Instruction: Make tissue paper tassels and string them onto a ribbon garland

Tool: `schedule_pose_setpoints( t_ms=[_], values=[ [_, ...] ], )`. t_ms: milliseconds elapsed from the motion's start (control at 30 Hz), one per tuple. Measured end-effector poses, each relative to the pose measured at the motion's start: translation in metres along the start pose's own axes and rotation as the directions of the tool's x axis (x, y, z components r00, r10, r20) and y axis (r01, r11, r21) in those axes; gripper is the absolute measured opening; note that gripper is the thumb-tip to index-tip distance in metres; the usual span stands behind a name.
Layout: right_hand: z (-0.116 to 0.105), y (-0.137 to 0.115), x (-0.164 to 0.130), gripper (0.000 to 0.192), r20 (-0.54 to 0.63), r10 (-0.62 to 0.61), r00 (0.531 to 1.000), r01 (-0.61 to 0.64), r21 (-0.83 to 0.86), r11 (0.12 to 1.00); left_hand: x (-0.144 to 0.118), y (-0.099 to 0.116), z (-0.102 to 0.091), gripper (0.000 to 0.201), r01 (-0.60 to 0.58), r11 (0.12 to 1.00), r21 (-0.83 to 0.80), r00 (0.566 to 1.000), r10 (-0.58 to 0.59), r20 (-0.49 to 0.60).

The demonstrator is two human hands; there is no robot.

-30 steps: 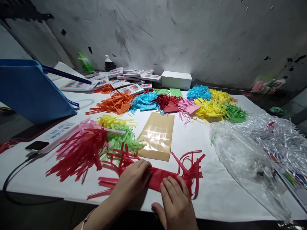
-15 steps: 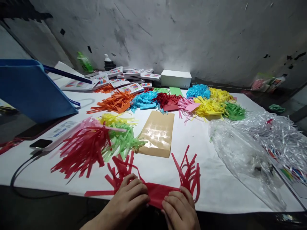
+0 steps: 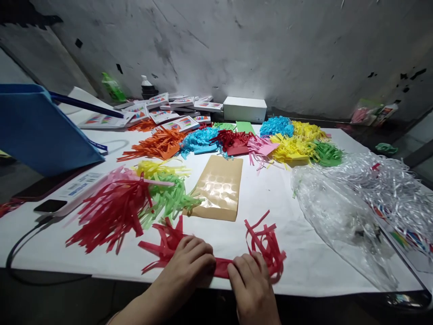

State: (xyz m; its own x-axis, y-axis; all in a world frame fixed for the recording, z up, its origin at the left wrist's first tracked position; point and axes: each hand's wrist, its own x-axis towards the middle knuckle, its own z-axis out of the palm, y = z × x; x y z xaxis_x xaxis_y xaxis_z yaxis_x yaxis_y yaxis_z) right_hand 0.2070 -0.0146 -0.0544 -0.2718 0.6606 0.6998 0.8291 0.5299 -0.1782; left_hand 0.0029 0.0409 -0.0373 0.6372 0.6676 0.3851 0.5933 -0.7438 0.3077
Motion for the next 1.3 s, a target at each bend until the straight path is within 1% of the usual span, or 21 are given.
schedule_pose_setpoints(
  t_ms=[67, 133, 167, 233, 300, 367, 433, 500, 533, 567, 667, 733, 833, 900, 967, 1000, 1033, 1133, 1200, 1233, 1300],
  values=[
    [-0.004, 0.003, -0.006, 0.026, 0.015, -0.065, 0.998, 0.064, 0.043, 0.997, -0.005, -0.003, -0.002, 0.003, -0.095, 0.995, -0.041, 0.995, 0.095, 0.015],
    [-0.007, 0.005, -0.016, 0.019, 0.0, -0.098, 0.995, 0.098, 0.037, 0.994, -0.012, -0.004, -0.003, 0.01, -0.141, 0.988, -0.062, 0.99, 0.142, 0.008],
    [-0.008, 0.007, -0.02, 0.017, -0.008, -0.113, 0.994, 0.113, 0.036, 0.993, -0.014, -0.003, -0.003, 0.009, -0.159, 0.985, -0.074, 0.987, 0.159, -0.003],
    [-0.01, 0.008, -0.027, 0.017, 0.007, -0.107, 0.994, 0.106, 0.057, 0.993, -0.018, -0.002, -0.003, 0.012, -0.163, 0.981, -0.105, 0.986, 0.16, -0.042],
    [-0.011, 0.007, -0.028, 0.017, 0.043, -0.038, 0.998, 0.034, 0.094, 0.995, -0.019, 0.0, -0.002, 0.02, -0.109, 0.984, -0.139, 0.992, 0.099, -0.076],
    [-0.009, 0.004, -0.027, 0.014, 0.045, 0.087, 0.995, -0.091, 0.099, 0.991, -0.017, 0.005, -0.002, 0.02, -0.011, 0.986, -0.167, 0.997, -0.001, -0.071],
    [-0.005, -0.001, -0.024, 0.013, 0.001, 0.231, 0.973, -0.23, 0.067, 0.971, -0.014, 0.01, -0.004, 0.017, 0.095, 0.982, -0.165, 0.994, -0.104, -0.046],
    [-0.002, -0.005, -0.022, 0.013, -0.046, 0.312, 0.949, -0.311, 0.02, 0.95, -0.009, 0.013, -0.006, 0.014, 0.167, 0.976, -0.137, 0.985, -0.171, -0.02],
    [0.0, -0.006, -0.022, 0.012, -0.054, 0.304, 0.951, -0.304, 0.006, 0.953, -0.007, 0.014, -0.007, 0.014, 0.175, 0.977, -0.12, 0.984, -0.177, -0.013],
    [0.0, -0.007, -0.021, 0.012, -0.046, 0.265, 0.963, -0.265, 0.003, 0.964, -0.005, 0.015, -0.008, 0.015, 0.156, 0.982, -0.106, 0.987, -0.158, -0.008],
    [0.0, -0.008, -0.021, 0.027, -0.007, 0.095, 0.995, -0.094, 0.052, 0.994, -0.004, 0.011, -0.008, 0.018, -0.012, 0.996, -0.093, 1.0, 0.012, 0.003],
    [-0.001, -0.008, -0.022, 0.024, -0.011, 0.026, 1.0, -0.025, 0.064, 0.998, -0.008, 0.007, -0.005, 0.014, -0.108, 0.991, -0.079, 0.994, 0.109, 0.004],
    [-0.003, -0.007, -0.022, 0.021, -0.108, -0.006, 0.994, 0.014, 0.071, 0.997, -0.015, 0.002, 0.002, 0.013, -0.162, 0.984, -0.067, 0.985, 0.158, -0.061],
    [-0.006, -0.006, -0.023, 0.022, -0.089, 0.004, 0.996, 0.006, 0.109, 0.994, -0.019, 0.002, 0.007, 0.02, -0.162, 0.982, -0.101, 0.981, 0.148, -0.126],
    [-0.008, -0.007, -0.023, 0.018, -0.009, 0.053, 0.999, -0.051, 0.138, 0.989, -0.021, 0.005, 0.008, 0.023, -0.109, 0.981, -0.163, 0.986, 0.086, -0.143],
    [-0.008, -0.008, -0.023, 0.016, 0.03, 0.086, 0.996, -0.089, 0.141, 0.986, -0.021, 0.007, 0.008, 0.022, -0.064, 0.978, -0.197, 0.992, 0.04, -0.122],
    [-0.007, -0.01, -0.024, 0.016, 0.039, 0.132, 0.991, -0.136, 0.138, 0.981, -0.02, 0.01, 0.006, 0.021, -0.012, 0.974, -0.225, 0.996, -0.008, -0.088],
    [-0.002, -0.019, -0.023, 0.016, -0.006, 0.302, 0.953, -0.3, 0.115, 0.947, -0.017, 0.02, 0.0, 0.016, 0.156, 0.961, -0.23, 0.988, -0.156, 0.02],
    [0.001, -0.024, -0.021, 0.015, -0.049, 0.387, 0.921, -0.383, 0.073, 0.921, -0.015, 0.025, -0.002, 0.014, 0.226, 0.956, -0.186, 0.974, -0.221, 0.048],
    [0.003, -0.027, -0.02, 0.015, -0.068, 0.399, 0.914, -0.397, 0.043, 0.917, -0.013, 0.026, -0.001, 0.013, 0.243, 0.956, -0.166, 0.97, -0.237, 0.054],
    [0.004, -0.029, -0.018, 0.02, -0.063, 0.334, 0.94, -0.335, -0.002, 0.942, -0.011, 0.027, -0.001, 0.013, 0.254, 0.956, -0.146, 0.967, -0.247, 0.066]
  ],
)
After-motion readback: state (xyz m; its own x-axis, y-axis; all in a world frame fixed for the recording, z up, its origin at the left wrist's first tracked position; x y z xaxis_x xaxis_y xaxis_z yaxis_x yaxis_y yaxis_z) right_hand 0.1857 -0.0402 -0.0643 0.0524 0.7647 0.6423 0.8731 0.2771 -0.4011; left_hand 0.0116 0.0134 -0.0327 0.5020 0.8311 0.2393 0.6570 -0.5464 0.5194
